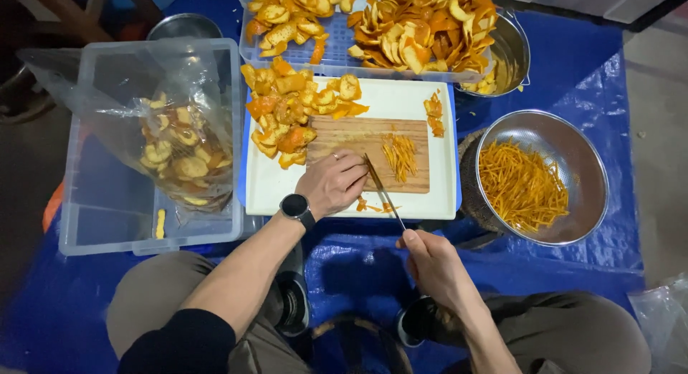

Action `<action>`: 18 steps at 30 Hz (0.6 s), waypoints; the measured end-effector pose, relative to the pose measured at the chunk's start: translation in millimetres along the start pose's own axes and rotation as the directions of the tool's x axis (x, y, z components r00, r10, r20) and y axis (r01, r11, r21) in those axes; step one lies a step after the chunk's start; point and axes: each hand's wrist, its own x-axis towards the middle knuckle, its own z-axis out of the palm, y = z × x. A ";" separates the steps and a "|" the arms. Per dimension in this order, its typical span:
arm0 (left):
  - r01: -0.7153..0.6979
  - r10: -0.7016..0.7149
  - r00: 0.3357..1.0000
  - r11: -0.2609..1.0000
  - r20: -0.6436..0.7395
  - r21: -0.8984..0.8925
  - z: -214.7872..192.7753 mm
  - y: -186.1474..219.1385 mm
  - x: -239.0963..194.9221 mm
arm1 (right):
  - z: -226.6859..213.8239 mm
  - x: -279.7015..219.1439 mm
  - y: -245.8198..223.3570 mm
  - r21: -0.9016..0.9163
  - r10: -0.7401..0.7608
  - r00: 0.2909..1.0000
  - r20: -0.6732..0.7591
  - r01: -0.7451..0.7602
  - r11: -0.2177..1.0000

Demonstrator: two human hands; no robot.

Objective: The person sits on a blue tarp and slices orange vegetable pieces into thin strips using a knife on a wooden cutting board. The sliced strips are collected in a metal bowl, while larger pieces and peels are placed in plastic containers.

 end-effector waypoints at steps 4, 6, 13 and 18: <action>-0.094 0.094 0.996 0.995 0.008 -0.017 3.5 -18.0 -1.3 | 2.2 16.0 3.7 -0.178 -0.015 0.998 0.069 0.027 0.984; -0.180 0.179 0.984 0.982 0.019 0.051 5.0 -22.3 -0.5 | 3.6 11.6 -11.2 -0.404 -0.113 0.981 0.155 0.167 0.899; -0.017 0.017 0.999 1.000 0.027 0.006 21.5 -16.9 -13.1 | -6.8 23.7 38.1 0.012 0.004 0.999 0.050 -0.004 1.000; -0.047 0.046 0.998 0.998 0.031 0.034 18.4 -8.2 1.0 | -14.4 11.2 -7.6 0.001 -0.021 0.999 -0.043 0.021 1.000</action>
